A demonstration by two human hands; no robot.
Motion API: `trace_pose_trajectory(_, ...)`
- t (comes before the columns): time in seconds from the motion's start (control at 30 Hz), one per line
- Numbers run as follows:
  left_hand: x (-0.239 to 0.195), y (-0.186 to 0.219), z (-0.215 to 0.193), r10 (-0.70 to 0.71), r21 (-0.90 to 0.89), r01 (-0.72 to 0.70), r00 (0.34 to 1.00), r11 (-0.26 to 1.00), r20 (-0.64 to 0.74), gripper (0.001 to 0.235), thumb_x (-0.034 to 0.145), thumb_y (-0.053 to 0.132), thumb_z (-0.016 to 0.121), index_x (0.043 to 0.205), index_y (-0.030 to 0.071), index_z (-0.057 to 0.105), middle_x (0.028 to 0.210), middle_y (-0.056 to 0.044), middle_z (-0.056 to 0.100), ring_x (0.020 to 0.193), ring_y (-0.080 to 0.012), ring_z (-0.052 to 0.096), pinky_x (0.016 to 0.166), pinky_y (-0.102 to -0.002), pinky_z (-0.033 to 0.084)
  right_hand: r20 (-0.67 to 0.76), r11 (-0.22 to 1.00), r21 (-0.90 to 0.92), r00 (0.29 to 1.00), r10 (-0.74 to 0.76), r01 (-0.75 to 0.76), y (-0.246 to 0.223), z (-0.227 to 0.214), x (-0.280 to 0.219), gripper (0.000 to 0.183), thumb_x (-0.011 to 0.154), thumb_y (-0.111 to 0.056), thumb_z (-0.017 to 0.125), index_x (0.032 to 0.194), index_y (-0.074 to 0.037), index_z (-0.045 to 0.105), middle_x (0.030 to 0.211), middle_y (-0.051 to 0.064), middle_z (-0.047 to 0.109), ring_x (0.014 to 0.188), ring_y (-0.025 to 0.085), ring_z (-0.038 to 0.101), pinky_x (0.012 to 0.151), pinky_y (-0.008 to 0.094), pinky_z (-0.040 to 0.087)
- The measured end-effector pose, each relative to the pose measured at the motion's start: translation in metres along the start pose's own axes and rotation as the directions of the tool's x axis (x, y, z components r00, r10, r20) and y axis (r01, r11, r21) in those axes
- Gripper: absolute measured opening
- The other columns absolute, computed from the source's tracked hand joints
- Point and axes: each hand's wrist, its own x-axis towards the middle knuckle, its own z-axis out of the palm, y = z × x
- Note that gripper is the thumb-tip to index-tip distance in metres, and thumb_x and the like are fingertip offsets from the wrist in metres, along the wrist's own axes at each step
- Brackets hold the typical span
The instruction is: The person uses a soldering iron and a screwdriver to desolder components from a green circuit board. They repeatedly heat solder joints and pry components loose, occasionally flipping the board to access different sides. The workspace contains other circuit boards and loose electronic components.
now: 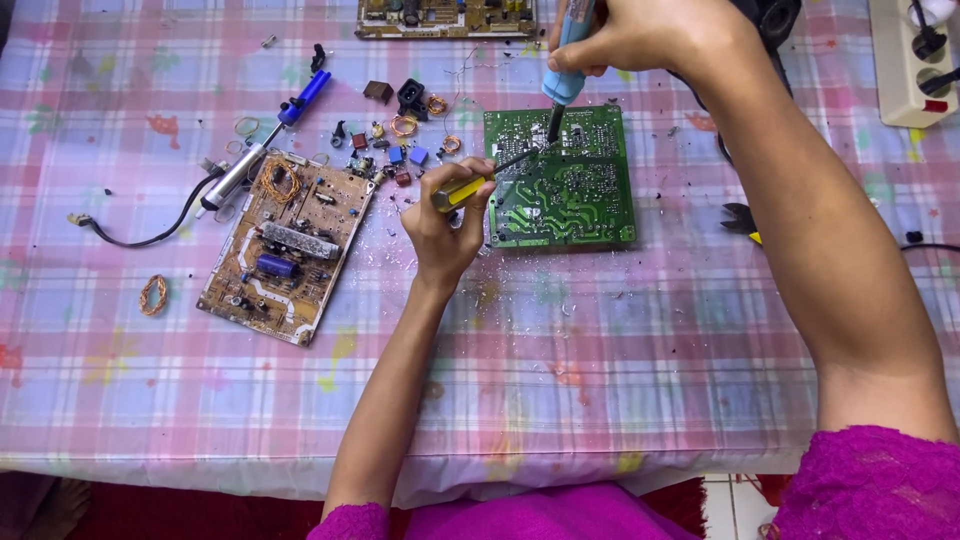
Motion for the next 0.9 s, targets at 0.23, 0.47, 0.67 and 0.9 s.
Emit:
trace_pose_trajectory(0.23, 0.000, 0.001, 0.000, 0.004, 0.004, -0.004, 1.000, 1.000, 0.002, 0.021, 0.090, 0.009, 0.059, 0.103, 0.006, 0.043, 0.097, -0.009, 0.063, 0.091, -0.0227, 0.067, 0.073, -0.025, 0.057, 0.019, 0.986, 0.156, 0.998, -0.056, 0.053, 0.018, 0.008, 0.013, 0.010, 0.087, -0.019, 0.063, 0.094, -0.011, 0.063, 0.073, 0.004, 0.060, 0.059, 0.013, 0.052, 0.053, 0.028, 0.042)
trace_pose_trajectory(0.47, 0.000, -0.001, 0.000, 0.001, 0.025, -0.002, 1.000, 1.000, 0.003, 0.022, 0.090, 0.010, 0.060, 0.103, 0.007, 0.043, 0.097, -0.008, 0.064, 0.090, -0.0220, 0.068, 0.072, -0.024, 0.057, 0.000, 0.987, 0.157, 0.999, -0.033, 0.032, 0.019, 0.009, 0.010, 0.011, 0.085, -0.019, 0.062, 0.094, -0.013, 0.063, 0.075, 0.001, 0.062, 0.062, 0.011, 0.054, 0.056, 0.026, 0.043)
trace_pose_trajectory(0.67, 0.002, 0.003, -0.001, -0.004, -0.005, 0.004, 1.000, 1.000, -0.001, 0.021, 0.090, 0.009, 0.059, 0.103, 0.006, 0.043, 0.096, -0.008, 0.063, 0.090, -0.0230, 0.068, 0.073, -0.025, 0.057, -0.026, 0.991, 0.134, 1.000, -0.006, 0.010, 0.006, 0.006, 0.000, 0.009, 0.085, -0.020, 0.061, 0.092, -0.015, 0.064, 0.076, -0.002, 0.062, 0.065, 0.010, 0.054, 0.053, 0.026, 0.041)
trace_pose_trajectory(0.9, 0.002, 0.003, 0.000, -0.008, -0.028, 0.008, 1.000, 1.000, -0.002, 0.021, 0.090, 0.009, 0.059, 0.103, 0.007, 0.043, 0.097, -0.008, 0.063, 0.091, -0.0240, 0.067, 0.077, -0.027, 0.057, -0.179, 0.987, 0.150, 0.980, 0.088, -0.061, 0.012, 0.010, -0.015, 0.012, 0.084, -0.027, 0.066, 0.087, -0.015, 0.066, 0.076, -0.002, 0.065, 0.069, 0.007, 0.060, 0.060, 0.023, 0.043)
